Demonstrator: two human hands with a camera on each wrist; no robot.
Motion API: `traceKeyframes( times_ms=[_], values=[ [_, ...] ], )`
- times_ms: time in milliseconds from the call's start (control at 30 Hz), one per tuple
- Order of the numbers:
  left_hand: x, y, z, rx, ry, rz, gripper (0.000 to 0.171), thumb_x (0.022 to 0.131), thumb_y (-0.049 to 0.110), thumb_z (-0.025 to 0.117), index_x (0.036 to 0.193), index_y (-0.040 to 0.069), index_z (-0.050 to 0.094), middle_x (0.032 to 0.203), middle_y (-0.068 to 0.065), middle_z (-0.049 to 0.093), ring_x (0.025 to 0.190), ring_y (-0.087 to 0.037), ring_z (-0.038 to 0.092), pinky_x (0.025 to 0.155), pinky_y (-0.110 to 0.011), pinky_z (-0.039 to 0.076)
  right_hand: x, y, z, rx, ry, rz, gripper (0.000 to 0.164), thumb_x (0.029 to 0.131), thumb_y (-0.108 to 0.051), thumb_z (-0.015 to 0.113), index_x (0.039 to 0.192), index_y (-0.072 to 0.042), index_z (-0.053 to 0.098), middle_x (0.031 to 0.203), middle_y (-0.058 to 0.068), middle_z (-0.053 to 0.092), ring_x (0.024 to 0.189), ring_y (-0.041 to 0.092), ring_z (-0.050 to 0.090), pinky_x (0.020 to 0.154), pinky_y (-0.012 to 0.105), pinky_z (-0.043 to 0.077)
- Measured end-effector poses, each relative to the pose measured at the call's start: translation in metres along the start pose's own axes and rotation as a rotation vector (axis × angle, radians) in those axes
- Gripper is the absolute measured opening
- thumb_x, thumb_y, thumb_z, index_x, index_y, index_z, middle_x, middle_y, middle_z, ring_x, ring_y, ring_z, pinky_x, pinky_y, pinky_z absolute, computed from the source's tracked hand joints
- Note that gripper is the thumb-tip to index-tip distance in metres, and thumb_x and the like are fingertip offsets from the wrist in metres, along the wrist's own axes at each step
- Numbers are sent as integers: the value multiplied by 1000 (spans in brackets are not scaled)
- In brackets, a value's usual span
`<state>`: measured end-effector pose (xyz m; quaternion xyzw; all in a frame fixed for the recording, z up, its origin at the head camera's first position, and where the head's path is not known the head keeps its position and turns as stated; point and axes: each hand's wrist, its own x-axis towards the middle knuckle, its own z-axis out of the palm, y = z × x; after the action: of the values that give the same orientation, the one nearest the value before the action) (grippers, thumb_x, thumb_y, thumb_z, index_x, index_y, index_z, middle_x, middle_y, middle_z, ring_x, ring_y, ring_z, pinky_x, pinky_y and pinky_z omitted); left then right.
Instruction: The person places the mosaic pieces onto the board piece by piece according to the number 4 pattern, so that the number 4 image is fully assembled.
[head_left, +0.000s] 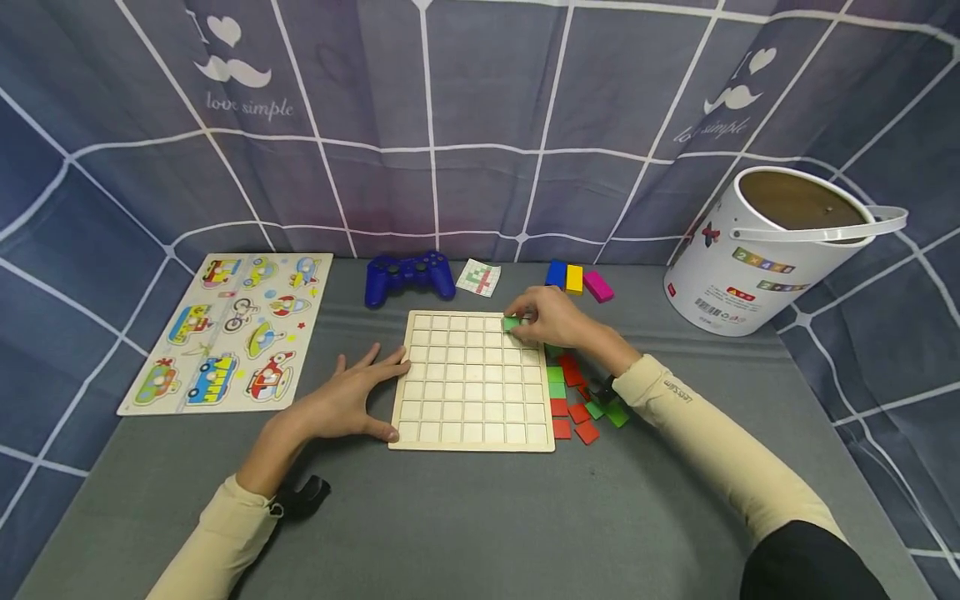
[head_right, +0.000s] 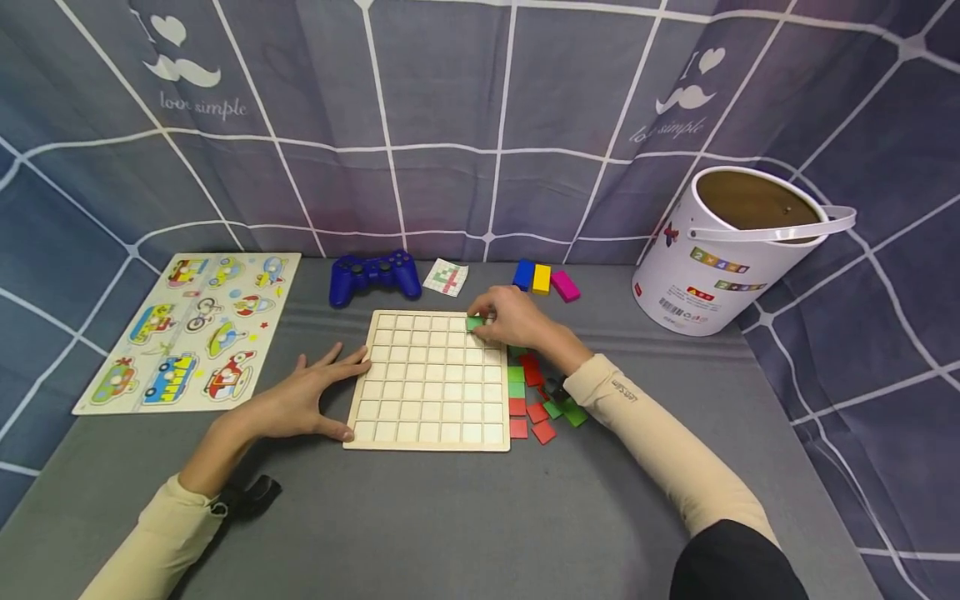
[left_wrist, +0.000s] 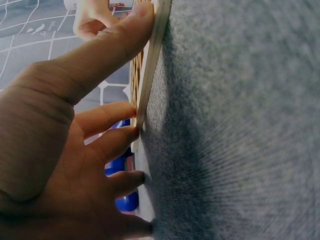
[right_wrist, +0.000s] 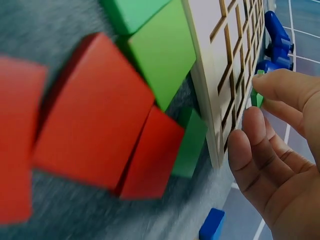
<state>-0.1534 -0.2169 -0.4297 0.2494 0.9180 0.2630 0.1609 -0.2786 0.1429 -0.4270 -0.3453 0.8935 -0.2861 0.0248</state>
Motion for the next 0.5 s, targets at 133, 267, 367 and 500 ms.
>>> traceKeyframes(
  times_ms=[133, 267, 367, 500],
  values=[
    [0, 0, 1, 1, -3, -1, 107, 67, 41, 92, 155, 10, 39, 165, -7, 19, 149, -44, 3, 103, -79, -6, 8, -2, 6, -4, -20, 7, 22, 84, -15, 78, 105, -9, 80, 90, 4, 67, 75, 15, 60, 67, 32, 50],
    [0, 0, 0, 3, -1, 1, 107, 66, 41, 92, 154, 9, 39, 165, -8, 19, 149, -44, 3, 103, -79, -6, 16, -4, 9, -32, -35, 18, 21, 83, -14, 78, 104, -10, 80, 91, 2, 68, 78, 16, 60, 69, 33, 50],
    [0, 0, 0, 2, 1, 2, 108, 66, 41, 92, 154, 10, 40, 165, -8, 20, 149, -44, 4, 103, -79, -6, 22, -7, 11, -51, -46, 28, 21, 83, -15, 78, 104, -11, 80, 94, 2, 71, 85, 19, 62, 74, 35, 51],
    [-1, -1, 1, 2, 3, 3, 107, 66, 42, 92, 154, 10, 40, 164, -8, 20, 149, -44, 4, 104, -79, -5, 27, -9, 11, -68, -66, 46, 21, 84, -16, 80, 104, -12, 80, 95, 1, 73, 90, 19, 64, 78, 36, 52]
  ],
)
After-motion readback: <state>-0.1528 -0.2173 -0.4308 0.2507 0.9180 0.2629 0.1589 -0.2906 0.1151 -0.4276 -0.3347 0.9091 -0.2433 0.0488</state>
